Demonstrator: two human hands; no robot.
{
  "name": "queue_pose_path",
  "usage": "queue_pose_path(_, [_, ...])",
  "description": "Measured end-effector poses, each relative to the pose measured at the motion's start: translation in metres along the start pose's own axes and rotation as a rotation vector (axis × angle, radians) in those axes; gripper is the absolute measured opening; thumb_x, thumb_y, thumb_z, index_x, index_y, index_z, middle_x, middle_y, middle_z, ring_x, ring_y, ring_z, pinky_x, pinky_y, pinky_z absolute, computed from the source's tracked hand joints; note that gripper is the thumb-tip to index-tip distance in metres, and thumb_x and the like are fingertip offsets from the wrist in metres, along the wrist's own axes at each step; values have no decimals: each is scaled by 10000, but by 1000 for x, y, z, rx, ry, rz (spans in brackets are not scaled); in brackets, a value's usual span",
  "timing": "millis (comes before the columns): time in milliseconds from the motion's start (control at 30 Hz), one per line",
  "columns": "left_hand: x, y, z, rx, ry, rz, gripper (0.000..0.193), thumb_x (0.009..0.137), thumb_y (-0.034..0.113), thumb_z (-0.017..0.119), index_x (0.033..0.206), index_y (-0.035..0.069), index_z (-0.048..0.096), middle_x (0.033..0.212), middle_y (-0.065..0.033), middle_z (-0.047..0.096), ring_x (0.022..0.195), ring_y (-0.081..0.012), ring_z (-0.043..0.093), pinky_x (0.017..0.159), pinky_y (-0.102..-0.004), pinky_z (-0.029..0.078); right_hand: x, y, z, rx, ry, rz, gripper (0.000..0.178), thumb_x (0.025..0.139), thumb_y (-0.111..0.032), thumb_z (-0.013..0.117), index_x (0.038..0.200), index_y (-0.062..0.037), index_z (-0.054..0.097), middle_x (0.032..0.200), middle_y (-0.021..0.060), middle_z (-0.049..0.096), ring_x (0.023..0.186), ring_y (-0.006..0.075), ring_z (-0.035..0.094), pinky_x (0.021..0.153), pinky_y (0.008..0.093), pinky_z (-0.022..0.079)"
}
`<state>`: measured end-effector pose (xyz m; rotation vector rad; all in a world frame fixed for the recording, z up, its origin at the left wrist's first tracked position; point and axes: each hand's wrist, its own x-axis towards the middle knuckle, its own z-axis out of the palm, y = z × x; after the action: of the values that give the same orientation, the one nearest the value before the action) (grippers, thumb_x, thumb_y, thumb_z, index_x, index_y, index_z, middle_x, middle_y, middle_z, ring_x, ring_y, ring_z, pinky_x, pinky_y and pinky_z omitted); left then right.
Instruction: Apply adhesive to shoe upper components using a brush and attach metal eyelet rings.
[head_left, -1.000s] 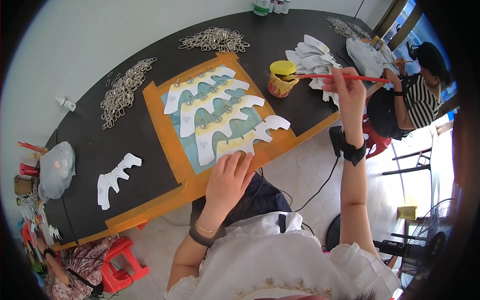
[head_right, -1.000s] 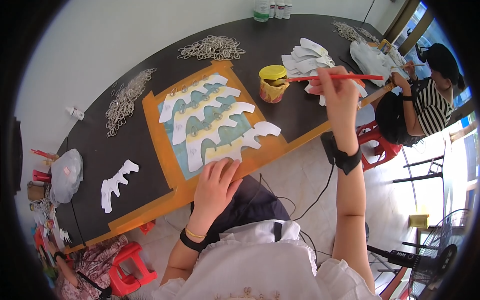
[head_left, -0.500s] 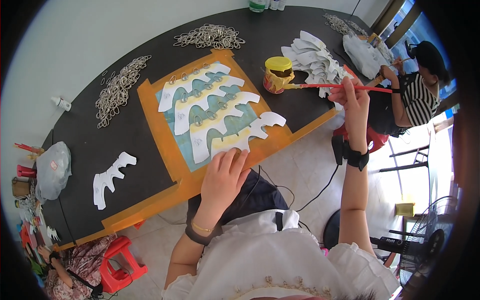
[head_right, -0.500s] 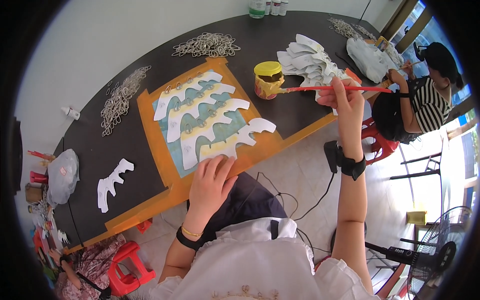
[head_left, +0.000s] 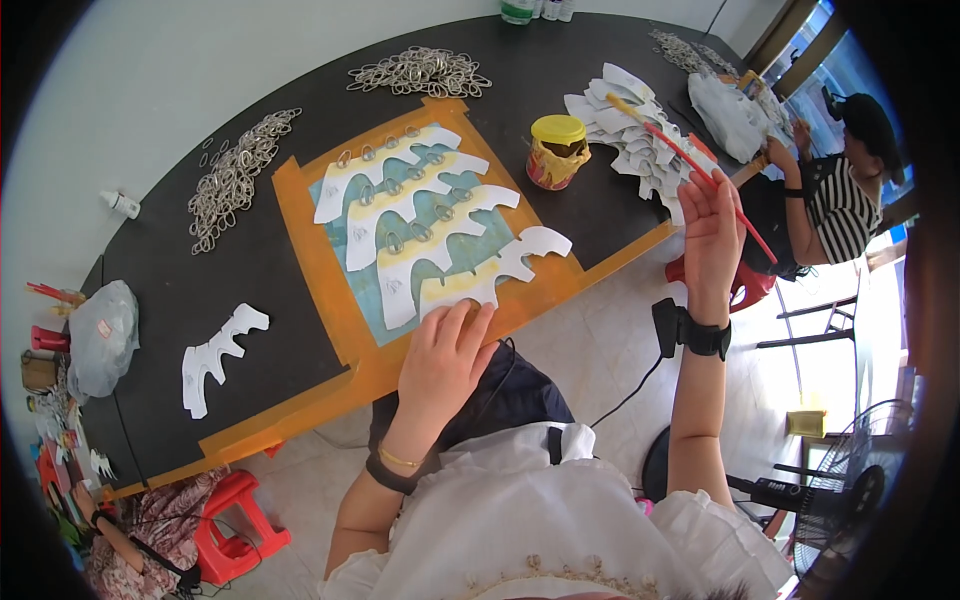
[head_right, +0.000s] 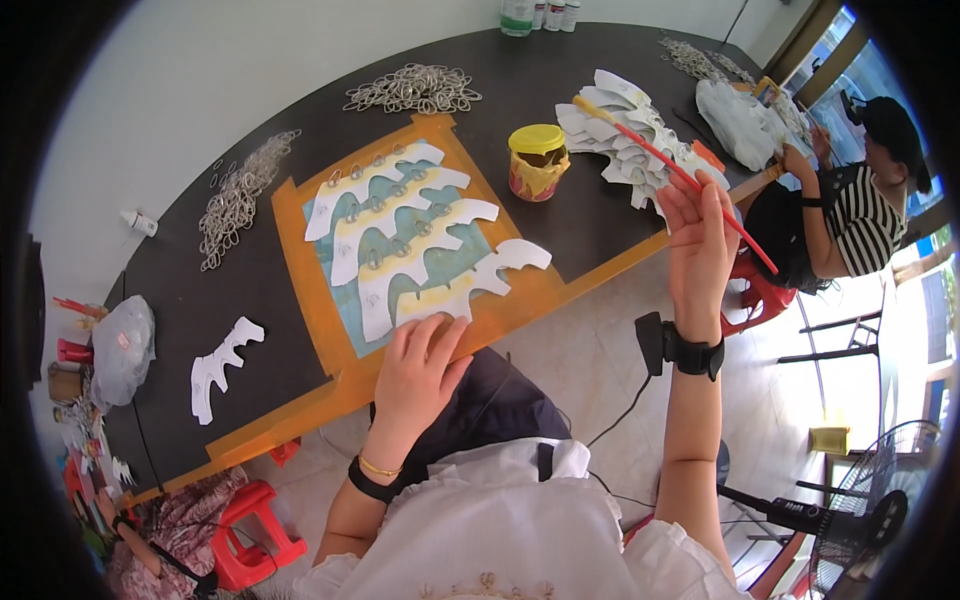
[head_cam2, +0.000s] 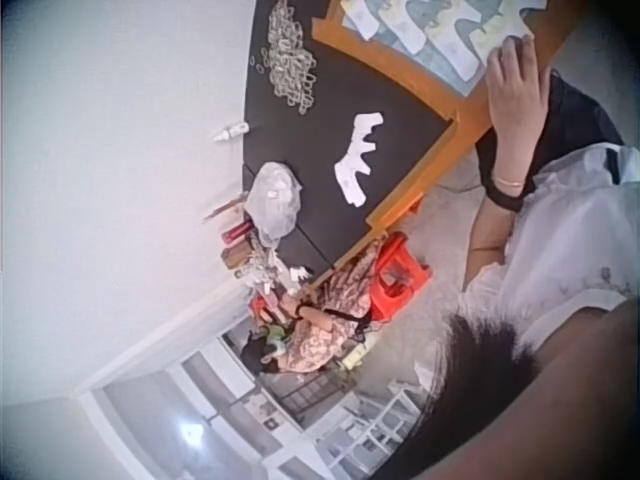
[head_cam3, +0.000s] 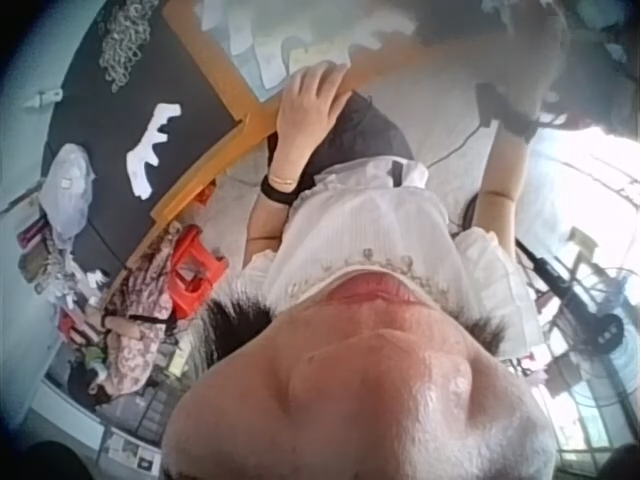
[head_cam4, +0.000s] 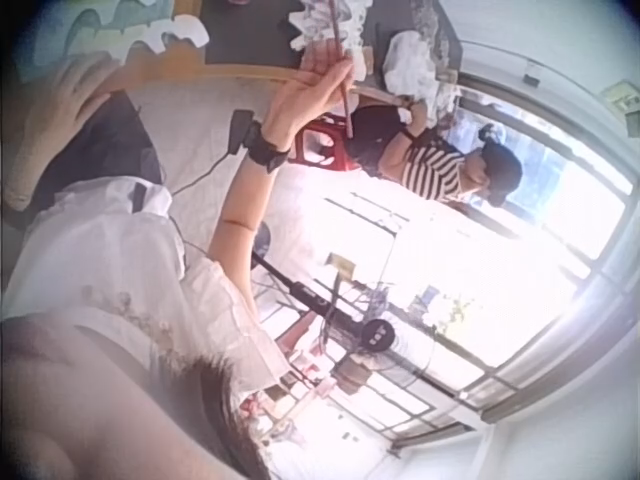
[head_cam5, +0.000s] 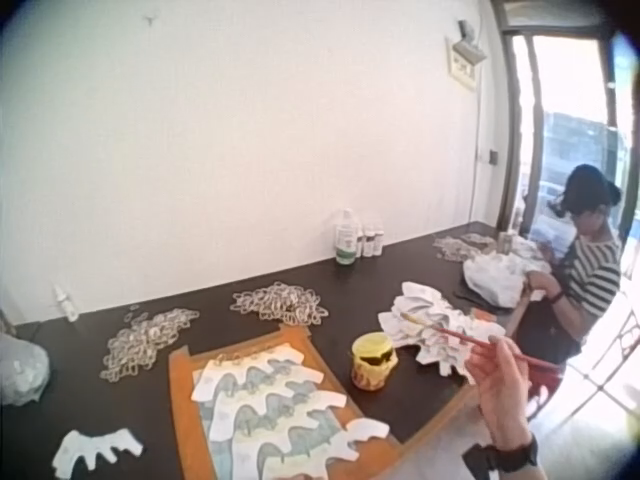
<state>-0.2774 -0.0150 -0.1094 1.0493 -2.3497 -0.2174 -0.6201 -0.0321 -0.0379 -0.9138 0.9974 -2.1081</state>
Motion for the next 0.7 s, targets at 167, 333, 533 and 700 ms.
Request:
queue_pose_path(167, [-3, 1, 0, 0, -7, -31, 488, 834, 210, 728, 1293, 128, 587, 1215, -88, 549, 1066, -301, 523, 923, -402, 477, -5, -11, 10, -183, -99, -241, 281, 1031, -126, 472, 1237, 44, 560, 1130, 217, 668, 1017, 259, 684, 969, 373, 522])
queue_pose_path(333, [1, -2, 0, 7, -12, 2, 519, 823, 211, 727, 1311, 134, 568, 1218, -85, 539, 1067, -302, 526, 916, -403, 480, -33, -26, 16, -471, -151, -619, 265, 1030, -100, 447, 1190, 75, 566, 1118, 241, 651, 956, 297, 694, 926, 428, 543])
queue_pose_path(533, [0, -5, 2, 22, 14, -21, 511, 823, 220, 728, 1301, 141, 568, 1218, -70, 538, 1070, -277, 538, 900, -391, 492, -107, 3, 30, -638, -421, -396, 168, 958, -43, 476, 1009, 41, 612, 883, 185, 683, 726, 230, 650, 677, 323, 522])
queue_pose_path(700, [-1, -5, 5, 11, 9, -12, 503, 821, 219, 733, 1292, 139, 575, 1220, -66, 540, 1068, -273, 541, 900, -386, 494, -140, 16, 40, -685, -427, -141, 154, 931, 8, 485, 971, 52, 628, 899, 184, 685, 723, 216, 668, 688, 316, 523])
